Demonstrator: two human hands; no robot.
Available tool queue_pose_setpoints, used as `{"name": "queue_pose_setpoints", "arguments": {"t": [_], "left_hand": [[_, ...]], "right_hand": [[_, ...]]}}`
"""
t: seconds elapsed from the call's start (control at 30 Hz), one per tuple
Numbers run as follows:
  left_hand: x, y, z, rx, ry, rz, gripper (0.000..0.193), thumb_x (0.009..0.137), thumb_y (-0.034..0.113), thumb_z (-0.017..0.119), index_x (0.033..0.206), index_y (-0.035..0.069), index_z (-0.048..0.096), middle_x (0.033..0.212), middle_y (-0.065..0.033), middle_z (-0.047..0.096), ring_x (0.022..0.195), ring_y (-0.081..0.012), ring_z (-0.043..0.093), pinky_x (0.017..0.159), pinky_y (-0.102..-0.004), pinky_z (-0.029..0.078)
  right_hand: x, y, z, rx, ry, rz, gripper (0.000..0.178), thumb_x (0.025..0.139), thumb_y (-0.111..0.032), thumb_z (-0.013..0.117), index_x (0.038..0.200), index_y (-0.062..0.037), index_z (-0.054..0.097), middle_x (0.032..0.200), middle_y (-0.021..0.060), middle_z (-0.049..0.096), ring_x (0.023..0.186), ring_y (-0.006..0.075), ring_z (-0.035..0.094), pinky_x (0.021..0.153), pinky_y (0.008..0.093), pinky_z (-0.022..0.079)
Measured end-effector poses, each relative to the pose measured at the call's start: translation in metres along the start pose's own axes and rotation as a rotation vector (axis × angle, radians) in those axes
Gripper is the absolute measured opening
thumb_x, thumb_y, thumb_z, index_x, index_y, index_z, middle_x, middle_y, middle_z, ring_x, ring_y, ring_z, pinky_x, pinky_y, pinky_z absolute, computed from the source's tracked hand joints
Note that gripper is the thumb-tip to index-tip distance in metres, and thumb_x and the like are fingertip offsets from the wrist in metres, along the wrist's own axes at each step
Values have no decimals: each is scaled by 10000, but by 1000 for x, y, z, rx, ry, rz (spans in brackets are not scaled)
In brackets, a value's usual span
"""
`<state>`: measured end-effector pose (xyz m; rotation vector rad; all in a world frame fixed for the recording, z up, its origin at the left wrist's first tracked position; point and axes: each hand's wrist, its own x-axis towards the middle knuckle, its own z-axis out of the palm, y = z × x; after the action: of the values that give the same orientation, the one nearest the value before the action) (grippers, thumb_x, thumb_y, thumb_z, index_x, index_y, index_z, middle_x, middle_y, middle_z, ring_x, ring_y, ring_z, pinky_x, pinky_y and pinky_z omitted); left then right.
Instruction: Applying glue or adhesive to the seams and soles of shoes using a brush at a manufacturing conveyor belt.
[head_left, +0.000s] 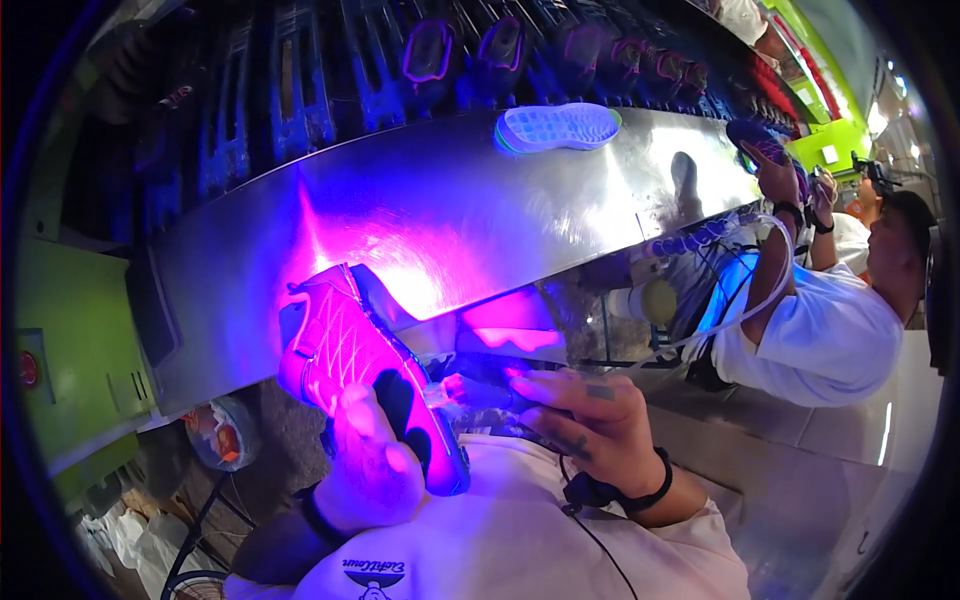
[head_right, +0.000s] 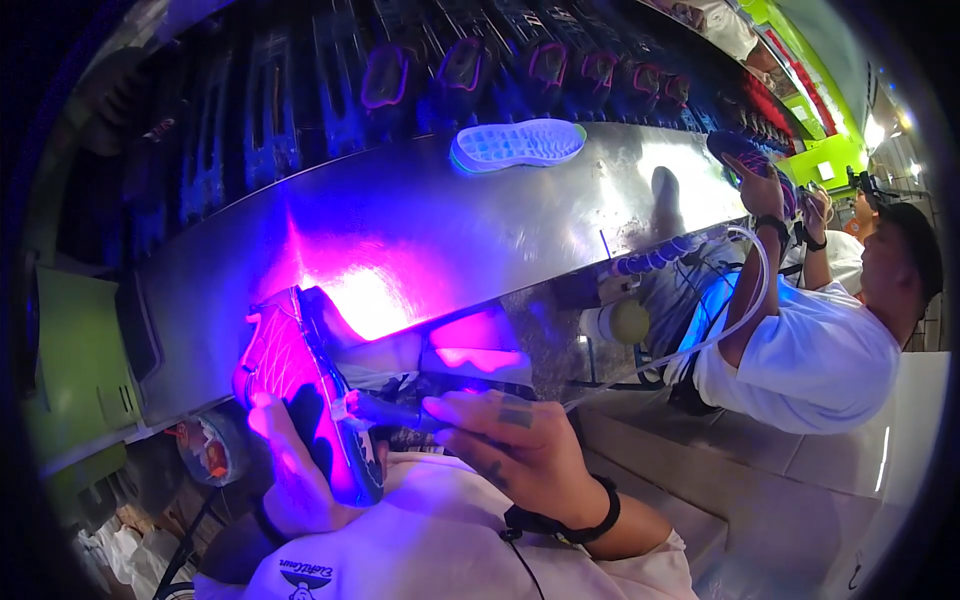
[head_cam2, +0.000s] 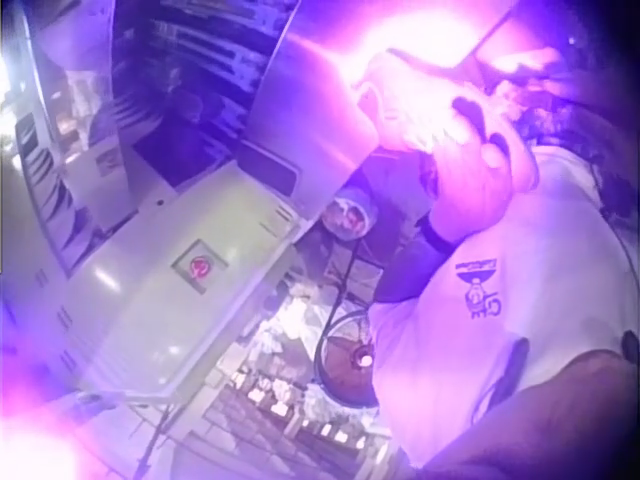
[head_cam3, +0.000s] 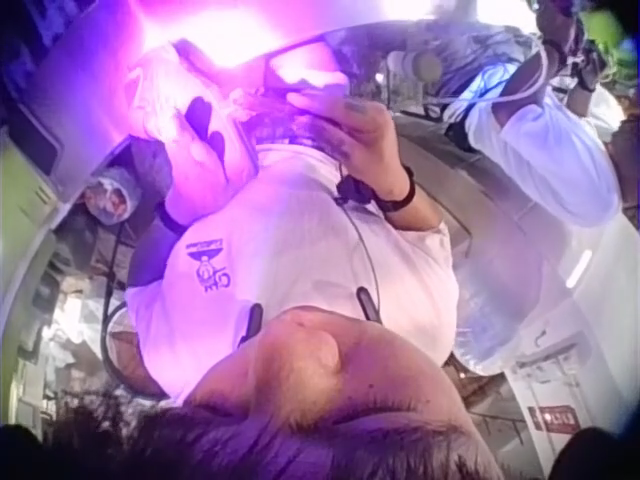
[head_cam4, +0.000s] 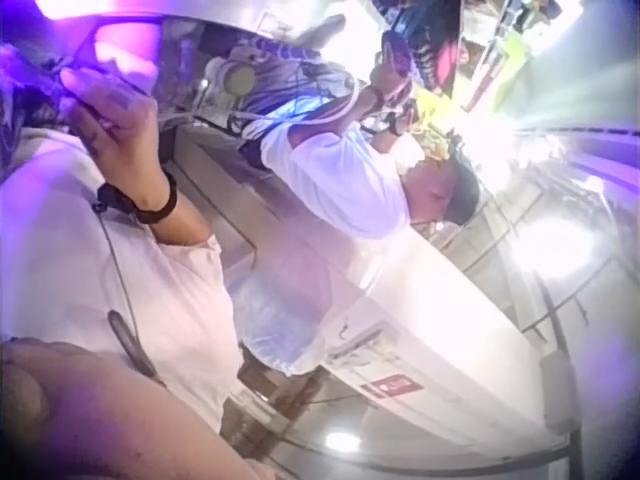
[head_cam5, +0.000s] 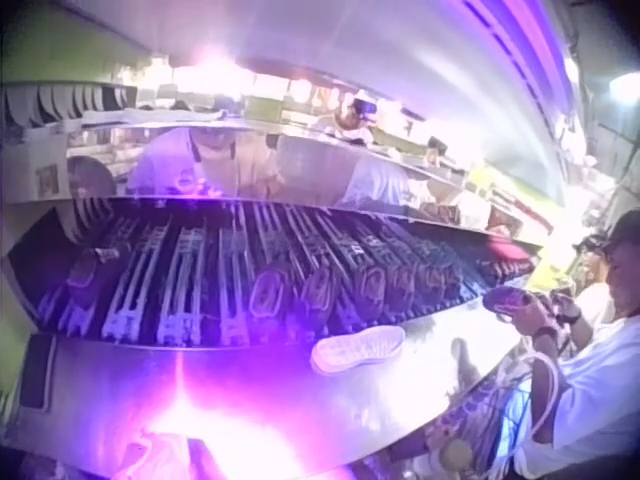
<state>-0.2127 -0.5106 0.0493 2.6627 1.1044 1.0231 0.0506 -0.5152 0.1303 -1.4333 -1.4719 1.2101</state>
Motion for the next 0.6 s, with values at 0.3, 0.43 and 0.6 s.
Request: {"name": "queue_pose_setpoints", "arguments": {"t": [0.3, 0.43, 0.6], "left_hand": [[89, 7, -15, -37, -52, -179, 998, 869, 96, 744, 1568, -130, 68, 1579, -445, 136, 1436, -603, 285, 1158, -608, 295], [104, 1, -12, -29, -27, -180, 851, 910, 188, 704, 1501, -207, 236, 1465, -512, 318, 1299, -636, 463, 1021, -648, 438], [140, -9, -36, -186, -100, -297, 833, 889, 124, 710, 1506, -207, 260, 1503, -467, 325, 1305, -572, 499, 1035, -579, 456]], "right_hand": [[0, -13, -13, -67, 127, -215, 373, 845, 5, 780, 1215, -1, 734, 1042, 177, 752, 855, 260, 718, 807, 350, 551], [18, -24, -20, -302, 222, -421, 403, 821, 60, 765, 1218, 8, 719, 1049, 185, 740, 853, 304, 715, 788, 369, 561], [48, -32, -25, -388, 208, -507, 449, 791, 96, 770, 1226, 1, 711, 1043, 171, 736, 851, 316, 710, 768, 379, 565]]}}
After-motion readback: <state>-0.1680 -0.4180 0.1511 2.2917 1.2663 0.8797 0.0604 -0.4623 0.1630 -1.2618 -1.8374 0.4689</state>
